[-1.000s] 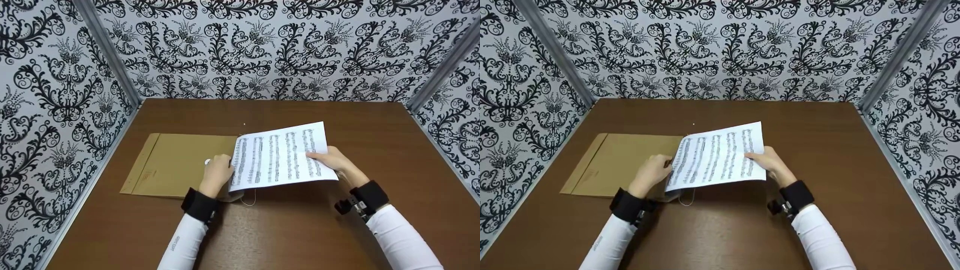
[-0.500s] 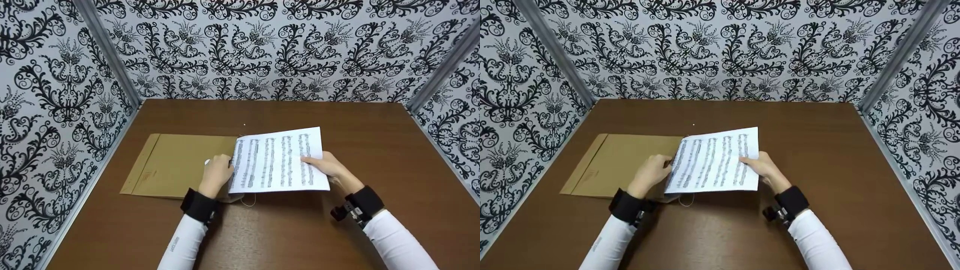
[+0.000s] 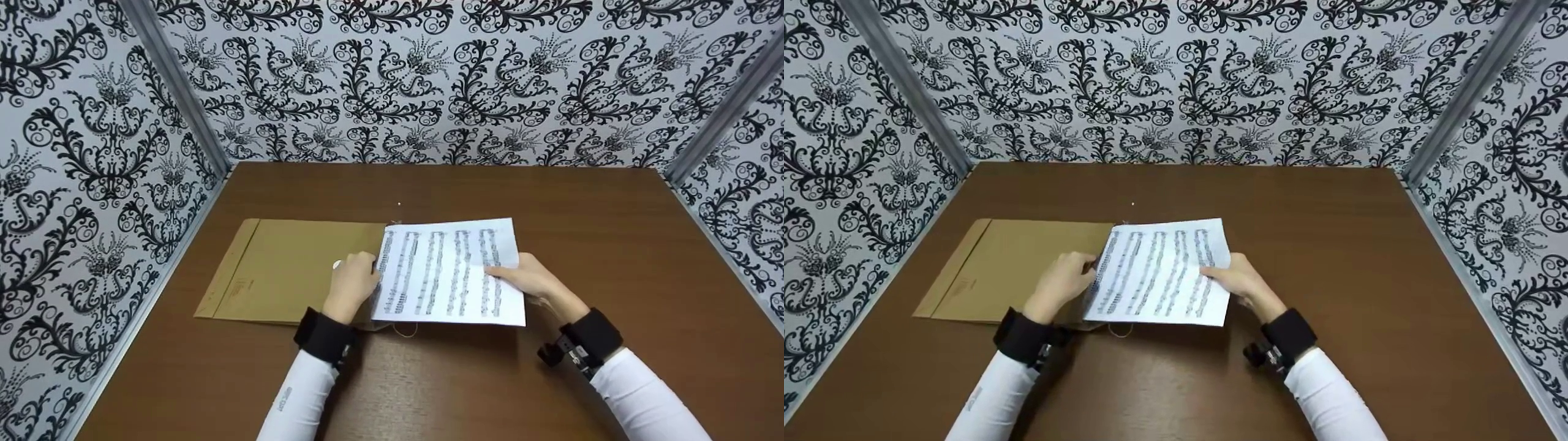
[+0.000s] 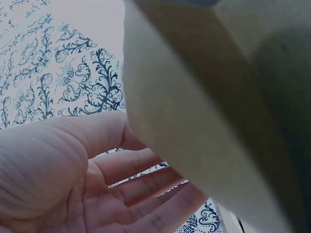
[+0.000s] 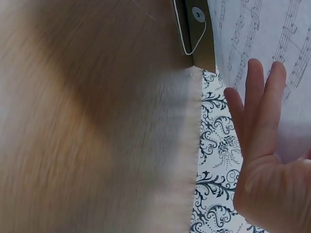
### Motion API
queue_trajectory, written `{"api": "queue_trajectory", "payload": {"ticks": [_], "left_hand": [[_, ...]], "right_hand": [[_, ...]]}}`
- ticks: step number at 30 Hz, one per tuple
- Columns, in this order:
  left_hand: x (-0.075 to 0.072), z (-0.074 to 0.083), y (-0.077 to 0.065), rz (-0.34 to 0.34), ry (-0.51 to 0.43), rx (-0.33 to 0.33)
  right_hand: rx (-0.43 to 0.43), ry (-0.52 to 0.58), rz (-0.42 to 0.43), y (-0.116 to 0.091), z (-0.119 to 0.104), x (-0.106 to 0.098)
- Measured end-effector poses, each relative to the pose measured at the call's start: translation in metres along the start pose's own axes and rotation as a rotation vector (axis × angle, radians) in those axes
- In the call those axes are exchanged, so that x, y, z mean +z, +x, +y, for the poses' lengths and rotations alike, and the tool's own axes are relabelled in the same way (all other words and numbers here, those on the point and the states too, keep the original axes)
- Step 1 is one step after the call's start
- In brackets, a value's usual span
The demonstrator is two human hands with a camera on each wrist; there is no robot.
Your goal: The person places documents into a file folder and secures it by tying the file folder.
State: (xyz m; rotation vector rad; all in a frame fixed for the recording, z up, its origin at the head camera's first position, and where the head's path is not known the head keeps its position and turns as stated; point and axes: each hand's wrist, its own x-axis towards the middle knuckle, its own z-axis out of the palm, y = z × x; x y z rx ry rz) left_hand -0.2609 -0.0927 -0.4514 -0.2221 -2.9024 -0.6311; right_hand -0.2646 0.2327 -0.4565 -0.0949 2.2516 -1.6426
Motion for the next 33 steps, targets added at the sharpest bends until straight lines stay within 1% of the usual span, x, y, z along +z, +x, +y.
{"api": "queue_trajectory", "payload": {"ticks": [4, 11, 15, 18, 21, 28, 33], "left_hand": [[0.001, -0.001, 0.000, 0.006, 0.001, 0.001], [0.000, 0.000, -0.002, 0.015, 0.006, 0.002], [-0.001, 0.000, -0.002, 0.018, 0.008, 0.004], [-0.003, 0.000, -0.002, 0.006, 0.005, -0.004], [-0.003, -0.001, -0.002, 0.005, 0.010, 0.000], [-0.003, 0.000, -0.001, 0.007, -0.004, -0.001], [-0.003, 0.001, -0.001, 0.009, 0.014, -0.003]], "right_hand": [[-0.010, 0.009, -0.014, -0.001, 0.002, -0.001], [-0.015, 0.062, -0.029, 0.000, 0.003, 0.001], [-0.005, 0.011, -0.012, 0.001, 0.003, 0.002], [0.000, -0.036, -0.009, 0.001, 0.003, 0.001], [0.004, -0.041, -0.021, 0.000, 0.003, -0.002], [-0.010, 0.014, -0.038, -0.005, 0.002, -0.009], [0.003, 0.036, -0.027, -0.005, 0.001, -0.006]]}}
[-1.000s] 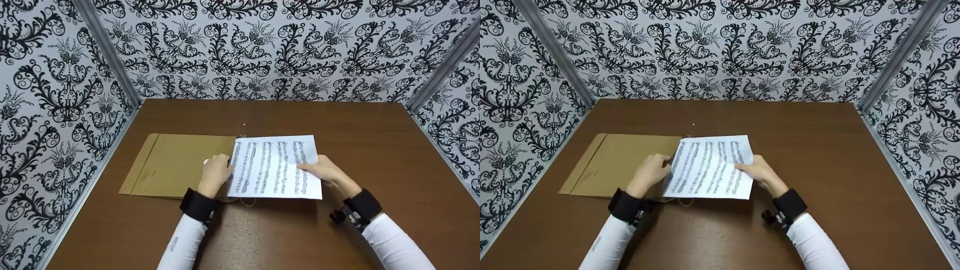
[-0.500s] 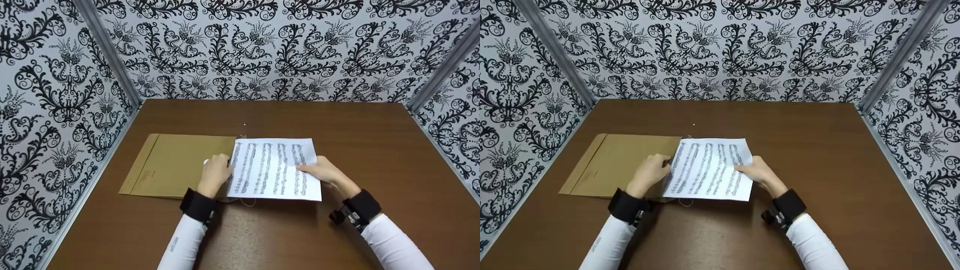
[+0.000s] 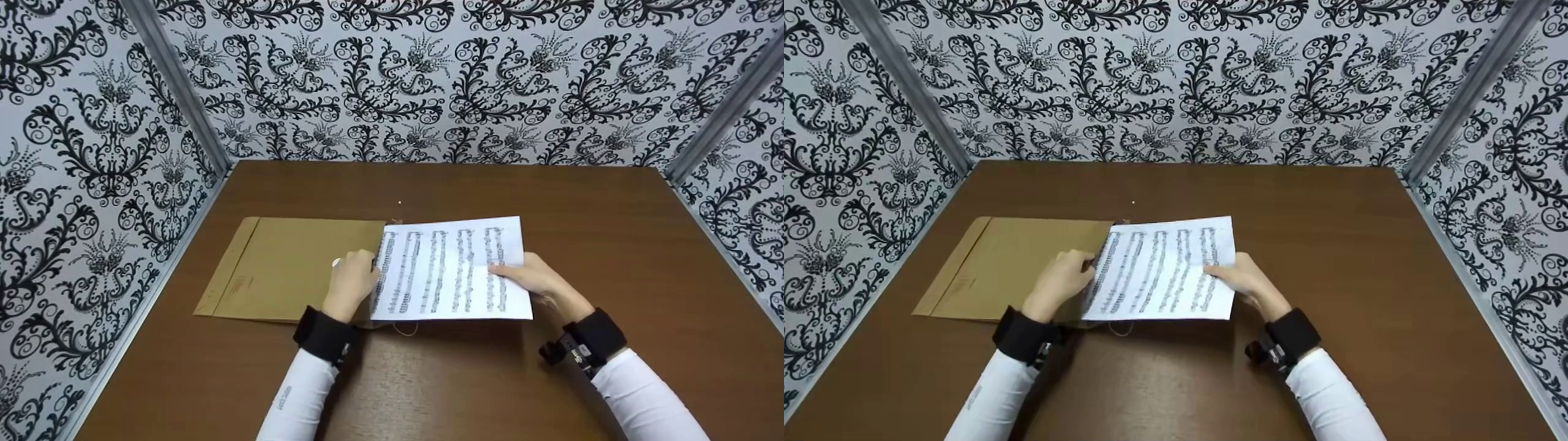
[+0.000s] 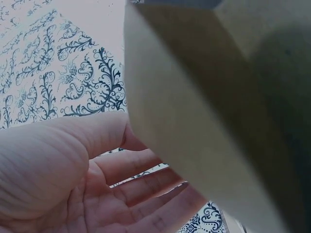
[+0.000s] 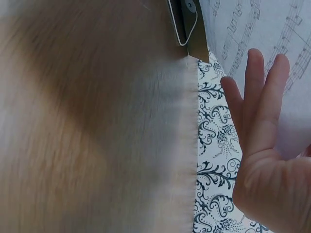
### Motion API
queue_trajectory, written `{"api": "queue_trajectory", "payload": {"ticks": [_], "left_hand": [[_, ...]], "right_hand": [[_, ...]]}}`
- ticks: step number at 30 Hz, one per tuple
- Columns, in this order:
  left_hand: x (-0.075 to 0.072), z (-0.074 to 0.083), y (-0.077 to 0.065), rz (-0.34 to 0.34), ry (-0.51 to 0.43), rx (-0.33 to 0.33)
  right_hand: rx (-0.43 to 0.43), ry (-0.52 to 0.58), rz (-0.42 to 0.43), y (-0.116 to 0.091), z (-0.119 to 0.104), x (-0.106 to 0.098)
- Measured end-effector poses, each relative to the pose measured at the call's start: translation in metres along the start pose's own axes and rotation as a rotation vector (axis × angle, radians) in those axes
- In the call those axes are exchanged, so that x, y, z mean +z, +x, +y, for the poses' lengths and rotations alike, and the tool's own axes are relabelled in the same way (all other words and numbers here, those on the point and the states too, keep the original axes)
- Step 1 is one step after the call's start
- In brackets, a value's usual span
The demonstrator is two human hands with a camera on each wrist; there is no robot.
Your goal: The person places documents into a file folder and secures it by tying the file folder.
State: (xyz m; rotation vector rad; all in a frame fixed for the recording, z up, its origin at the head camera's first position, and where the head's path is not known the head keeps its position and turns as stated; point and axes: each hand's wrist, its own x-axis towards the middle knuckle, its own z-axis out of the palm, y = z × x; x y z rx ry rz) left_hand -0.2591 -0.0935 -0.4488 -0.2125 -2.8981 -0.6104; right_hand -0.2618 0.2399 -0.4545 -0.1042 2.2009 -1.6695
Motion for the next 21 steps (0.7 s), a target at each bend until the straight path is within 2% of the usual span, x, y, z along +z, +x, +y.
{"api": "queue_trajectory", "payload": {"ticks": [9, 14, 21], "left_hand": [[0.001, 0.002, -0.003, 0.046, 0.012, 0.028], [0.000, 0.002, -0.002, 0.028, 0.010, 0.021], [0.000, 0.002, -0.003, 0.008, -0.004, 0.025]], "right_hand": [[-0.011, -0.007, 0.019, 0.008, -0.004, 0.014], [-0.014, -0.004, 0.041, 0.015, -0.004, 0.022], [-0.012, 0.037, 0.028, 0.025, -0.005, 0.033]]}}
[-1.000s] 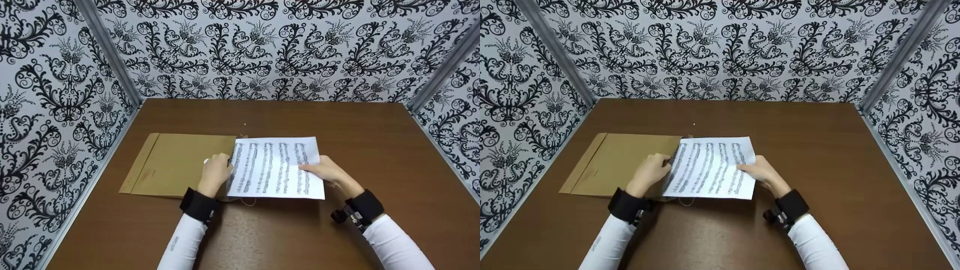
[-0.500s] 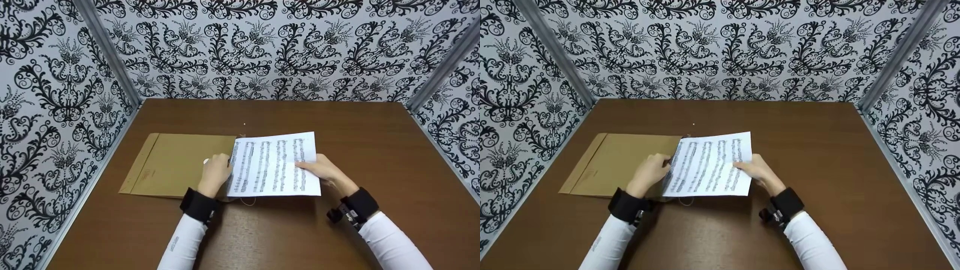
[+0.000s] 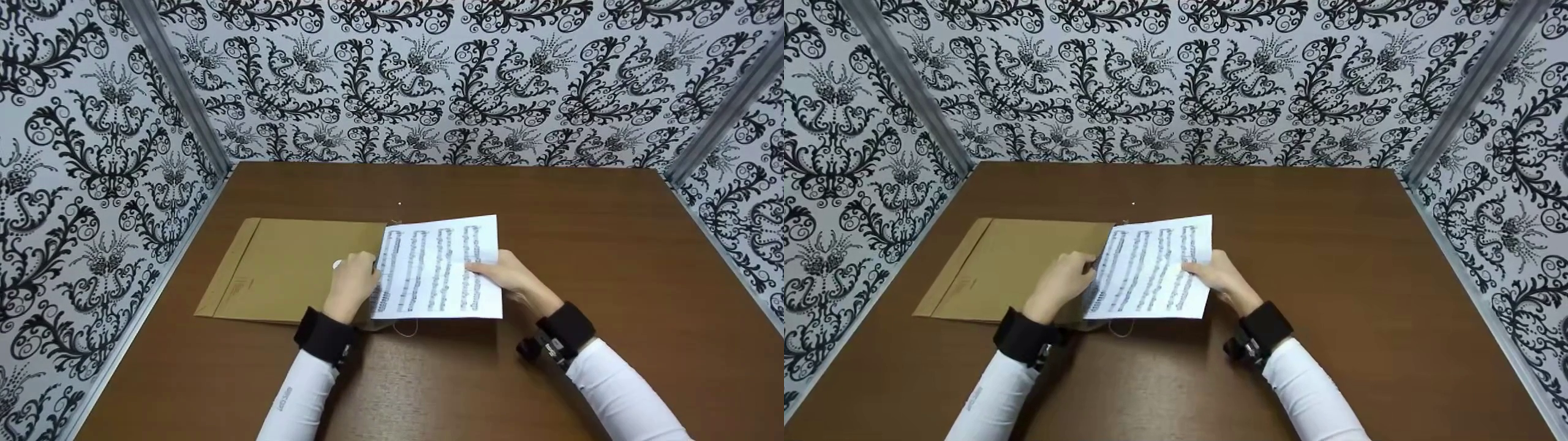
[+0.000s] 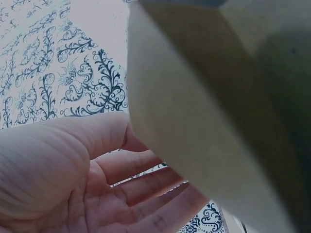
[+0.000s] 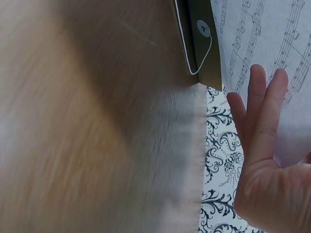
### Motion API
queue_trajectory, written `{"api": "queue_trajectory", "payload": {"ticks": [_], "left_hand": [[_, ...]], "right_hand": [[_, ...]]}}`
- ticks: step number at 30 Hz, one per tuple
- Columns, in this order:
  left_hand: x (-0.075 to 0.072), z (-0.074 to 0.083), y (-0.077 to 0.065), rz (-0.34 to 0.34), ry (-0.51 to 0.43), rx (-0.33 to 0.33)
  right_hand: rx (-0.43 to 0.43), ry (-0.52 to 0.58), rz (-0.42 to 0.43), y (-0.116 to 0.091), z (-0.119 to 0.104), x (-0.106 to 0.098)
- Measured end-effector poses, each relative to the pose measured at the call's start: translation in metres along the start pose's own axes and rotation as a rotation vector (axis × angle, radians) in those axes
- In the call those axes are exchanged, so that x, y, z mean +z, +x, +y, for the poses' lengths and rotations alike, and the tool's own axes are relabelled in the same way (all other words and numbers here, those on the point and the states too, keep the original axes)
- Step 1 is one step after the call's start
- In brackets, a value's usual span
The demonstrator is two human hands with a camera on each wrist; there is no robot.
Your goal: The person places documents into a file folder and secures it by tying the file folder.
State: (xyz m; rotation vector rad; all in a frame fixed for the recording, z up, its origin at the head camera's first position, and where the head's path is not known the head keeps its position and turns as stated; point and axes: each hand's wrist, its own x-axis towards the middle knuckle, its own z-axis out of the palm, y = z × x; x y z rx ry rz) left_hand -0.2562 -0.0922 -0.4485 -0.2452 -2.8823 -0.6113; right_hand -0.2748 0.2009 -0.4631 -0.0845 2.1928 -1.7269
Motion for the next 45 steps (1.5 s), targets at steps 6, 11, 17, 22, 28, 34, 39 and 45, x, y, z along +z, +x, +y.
{"api": "queue_trajectory", "payload": {"ticks": [6, 11, 17, 22, 28, 34, 39, 45], "left_hand": [[0.000, 0.000, -0.001, -0.005, -0.002, -0.006], [-0.001, 0.000, -0.002, 0.003, 0.004, 0.010], [-0.001, 0.000, 0.000, 0.007, 0.017, 0.014], [-0.003, 0.001, 0.000, -0.012, 0.003, -0.004], [-0.003, 0.001, 0.000, -0.018, 0.007, 0.000], [-0.002, 0.000, 0.000, 0.015, 0.023, 0.013], [-0.002, 0.000, 0.000, 0.015, 0.020, 0.012], [-0.003, 0.001, 0.000, -0.011, 0.002, -0.003]], "right_hand": [[0.020, 0.005, -0.001, 0.009, -0.002, 0.010], [0.003, -0.046, 0.013, 0.016, -0.004, 0.019], [-0.010, -0.034, 0.010, 0.025, -0.007, 0.027], [-0.019, -0.027, -0.004, 0.030, -0.009, 0.034], [-0.027, -0.032, -0.020, 0.033, -0.013, 0.041], [-0.031, -0.032, -0.033, 0.036, -0.017, 0.047], [-0.029, -0.025, -0.034, 0.038, -0.018, 0.050], [-0.025, -0.017, -0.039, 0.041, -0.016, 0.052]]}}
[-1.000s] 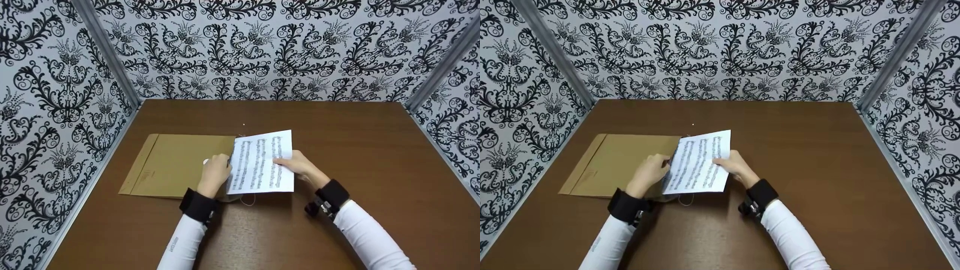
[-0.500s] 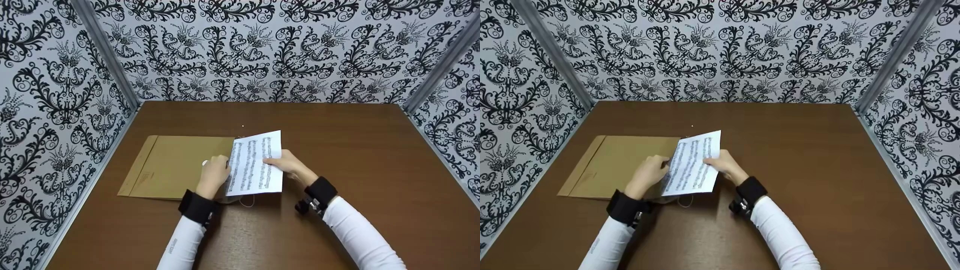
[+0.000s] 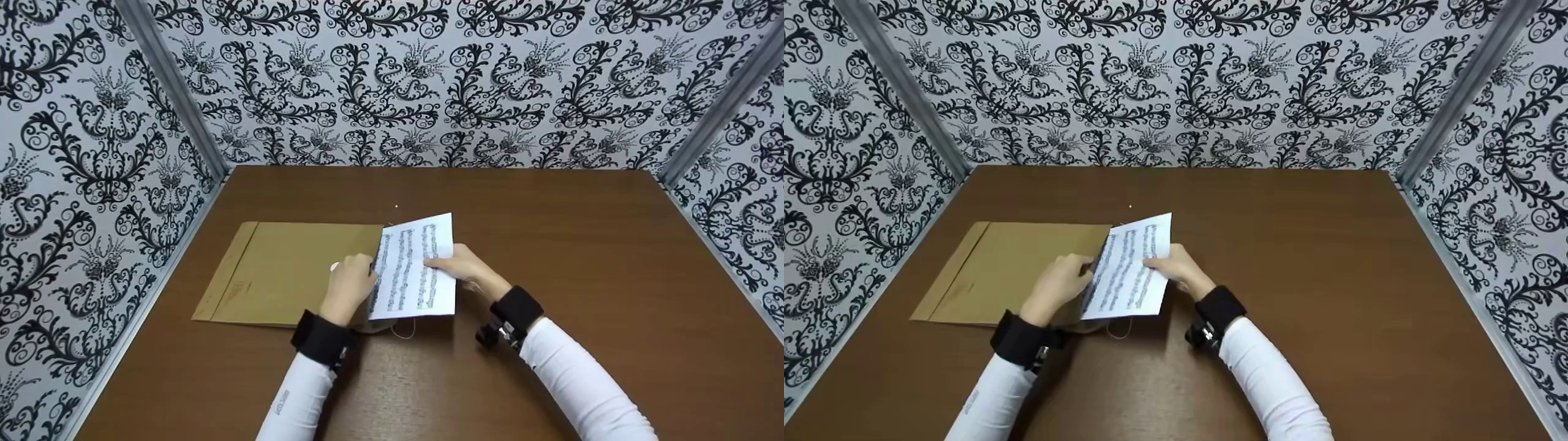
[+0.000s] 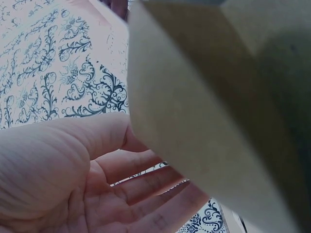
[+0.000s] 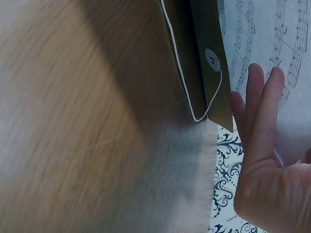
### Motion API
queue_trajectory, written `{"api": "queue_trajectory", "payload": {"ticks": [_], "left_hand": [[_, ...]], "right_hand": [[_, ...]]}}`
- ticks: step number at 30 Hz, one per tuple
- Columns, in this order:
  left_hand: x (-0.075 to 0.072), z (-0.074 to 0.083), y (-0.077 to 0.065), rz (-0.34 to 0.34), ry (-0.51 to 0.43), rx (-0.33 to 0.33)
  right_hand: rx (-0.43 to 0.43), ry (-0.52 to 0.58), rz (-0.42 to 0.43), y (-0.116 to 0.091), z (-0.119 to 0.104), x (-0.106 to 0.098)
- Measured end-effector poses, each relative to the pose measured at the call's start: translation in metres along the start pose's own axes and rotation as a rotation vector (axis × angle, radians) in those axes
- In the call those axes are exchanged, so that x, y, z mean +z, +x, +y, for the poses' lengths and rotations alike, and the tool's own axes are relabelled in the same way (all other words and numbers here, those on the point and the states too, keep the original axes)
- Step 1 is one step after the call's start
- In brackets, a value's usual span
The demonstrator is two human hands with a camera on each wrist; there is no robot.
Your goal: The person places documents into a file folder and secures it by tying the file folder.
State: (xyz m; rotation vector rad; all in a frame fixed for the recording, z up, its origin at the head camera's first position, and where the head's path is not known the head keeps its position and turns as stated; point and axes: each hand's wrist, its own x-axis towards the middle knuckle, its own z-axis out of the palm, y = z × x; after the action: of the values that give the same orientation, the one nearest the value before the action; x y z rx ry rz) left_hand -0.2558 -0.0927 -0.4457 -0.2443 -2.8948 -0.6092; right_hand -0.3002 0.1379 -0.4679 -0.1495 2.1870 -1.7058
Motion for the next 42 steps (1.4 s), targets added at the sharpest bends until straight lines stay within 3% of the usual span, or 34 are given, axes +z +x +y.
{"api": "queue_trajectory", "payload": {"ticks": [19, 33, 42], "left_hand": [[0.002, 0.000, 0.000, -0.023, -0.032, -0.022], [0.001, 0.001, 0.002, -0.016, -0.016, -0.014], [0.001, -0.001, 0.001, -0.013, -0.006, -0.014]], "right_hand": [[0.022, 0.090, -0.037, -0.006, -0.001, 0.000], [0.089, 0.211, -0.043, -0.026, -0.004, -0.017], [0.081, 0.206, -0.052, -0.036, -0.004, -0.021]]}}
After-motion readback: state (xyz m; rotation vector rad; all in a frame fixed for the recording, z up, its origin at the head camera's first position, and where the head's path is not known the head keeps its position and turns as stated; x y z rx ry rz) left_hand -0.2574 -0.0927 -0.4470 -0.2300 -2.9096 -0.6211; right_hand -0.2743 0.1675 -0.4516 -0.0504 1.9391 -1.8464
